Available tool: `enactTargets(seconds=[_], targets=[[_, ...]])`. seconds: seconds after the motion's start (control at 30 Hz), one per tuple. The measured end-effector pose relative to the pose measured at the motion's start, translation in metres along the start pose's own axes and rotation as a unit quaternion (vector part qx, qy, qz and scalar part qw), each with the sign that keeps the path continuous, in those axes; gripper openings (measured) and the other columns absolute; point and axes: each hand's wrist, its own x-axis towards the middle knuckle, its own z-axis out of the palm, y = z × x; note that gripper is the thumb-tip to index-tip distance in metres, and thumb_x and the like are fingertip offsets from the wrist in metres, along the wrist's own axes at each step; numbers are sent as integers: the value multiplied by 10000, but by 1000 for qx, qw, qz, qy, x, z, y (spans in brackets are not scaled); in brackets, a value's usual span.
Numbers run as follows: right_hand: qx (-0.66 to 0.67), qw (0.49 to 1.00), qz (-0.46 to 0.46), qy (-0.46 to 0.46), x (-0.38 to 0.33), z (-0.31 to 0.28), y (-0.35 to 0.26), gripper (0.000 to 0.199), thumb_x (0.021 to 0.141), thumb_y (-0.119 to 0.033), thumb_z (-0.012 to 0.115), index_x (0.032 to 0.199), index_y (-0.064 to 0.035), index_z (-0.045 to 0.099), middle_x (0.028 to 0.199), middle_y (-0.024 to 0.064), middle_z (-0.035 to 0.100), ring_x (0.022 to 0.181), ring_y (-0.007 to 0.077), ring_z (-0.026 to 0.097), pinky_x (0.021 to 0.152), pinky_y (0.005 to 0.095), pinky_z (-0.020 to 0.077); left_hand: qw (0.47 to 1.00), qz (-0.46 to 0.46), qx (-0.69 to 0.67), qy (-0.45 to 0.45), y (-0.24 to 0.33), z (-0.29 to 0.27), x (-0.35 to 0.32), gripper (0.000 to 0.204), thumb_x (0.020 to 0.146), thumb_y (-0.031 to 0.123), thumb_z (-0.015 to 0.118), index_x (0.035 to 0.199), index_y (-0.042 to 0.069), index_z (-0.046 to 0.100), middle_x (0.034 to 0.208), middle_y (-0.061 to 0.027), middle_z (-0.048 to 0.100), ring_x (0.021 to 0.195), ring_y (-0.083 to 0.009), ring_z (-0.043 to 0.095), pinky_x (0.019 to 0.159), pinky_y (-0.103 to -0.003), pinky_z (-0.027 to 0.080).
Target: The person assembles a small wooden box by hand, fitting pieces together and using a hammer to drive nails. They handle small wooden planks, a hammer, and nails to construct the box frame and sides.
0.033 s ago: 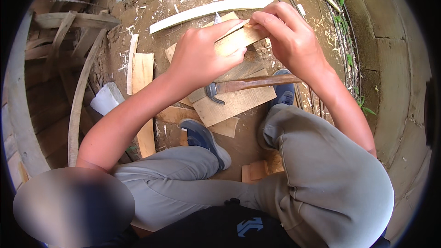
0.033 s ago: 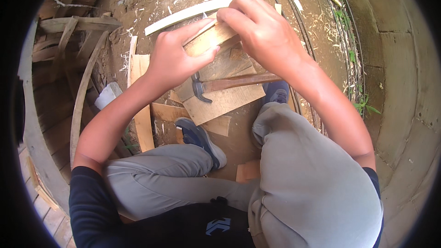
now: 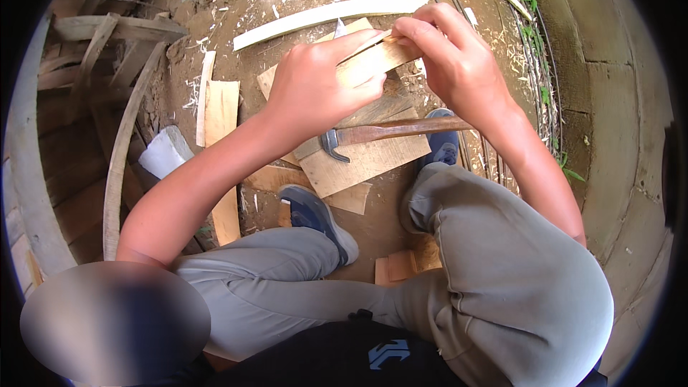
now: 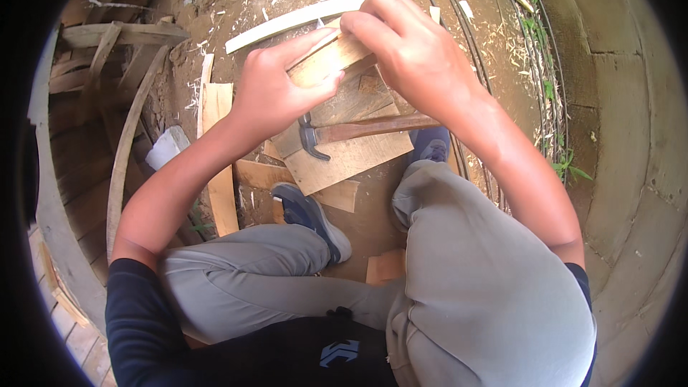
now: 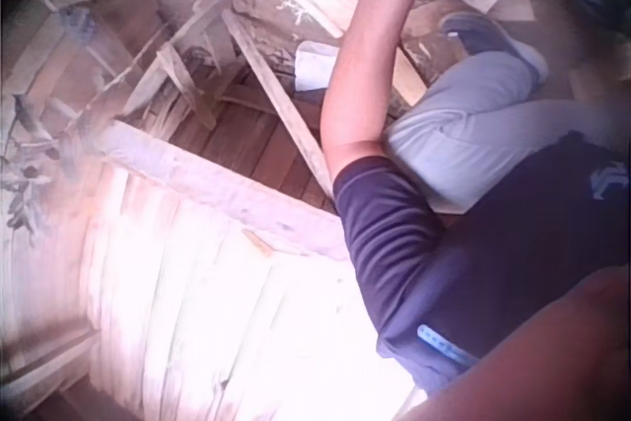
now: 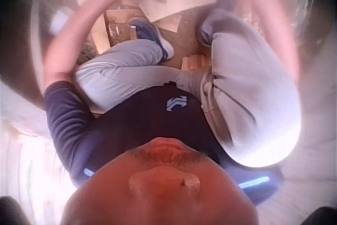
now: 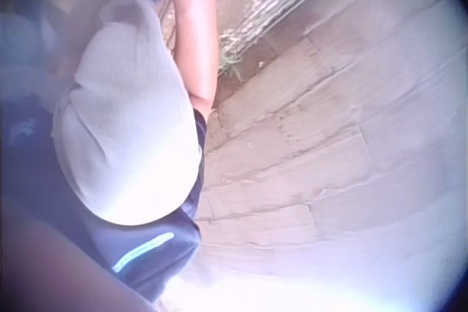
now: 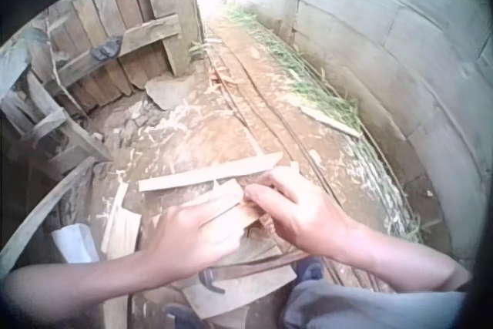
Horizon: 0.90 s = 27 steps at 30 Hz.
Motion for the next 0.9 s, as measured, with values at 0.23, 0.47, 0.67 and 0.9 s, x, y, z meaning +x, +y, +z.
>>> enactTargets(seconds=[0.23,0.47,0.67,0.9], targets=[[7,996,31,-80,16,-23,-10,278,807,54,678,1057,-67,659,974,106,602,887,336,653,749,421,551,997,40,-12,67,-8,14,-8,518,778,196,819,1262,48,710,1038,-198,760,907,-297,766,820,-366,597],[63,994,54,-65,27,-40,-1,145,893,24,699,1034,-10,711,936,109,679,839,280,687,740,376,549,995,58,10,86,-15,20,-9,517,767,179,819,1258,56,713,1018,-181,764,868,-306,768,783,-370,613],[79,995,24,-49,25,-39,4,148,896,39,690,1019,-27,738,936,105,716,871,257,706,761,355,556,997,45,-6,70,-16,17,-9,524,768,168,817,1269,61,710,1065,-182,759,892,-309,766,792,-367,614],[208,966,138,62,-7,-19,2,125,922,16,705,1044,-4,720,992,102,762,927,178,734,826,315,585,996,77,-26,47,-5,23,-23,533,803,157,810,1319,97,688,1163,-156,747,927,-307,761,824,-375,622]])
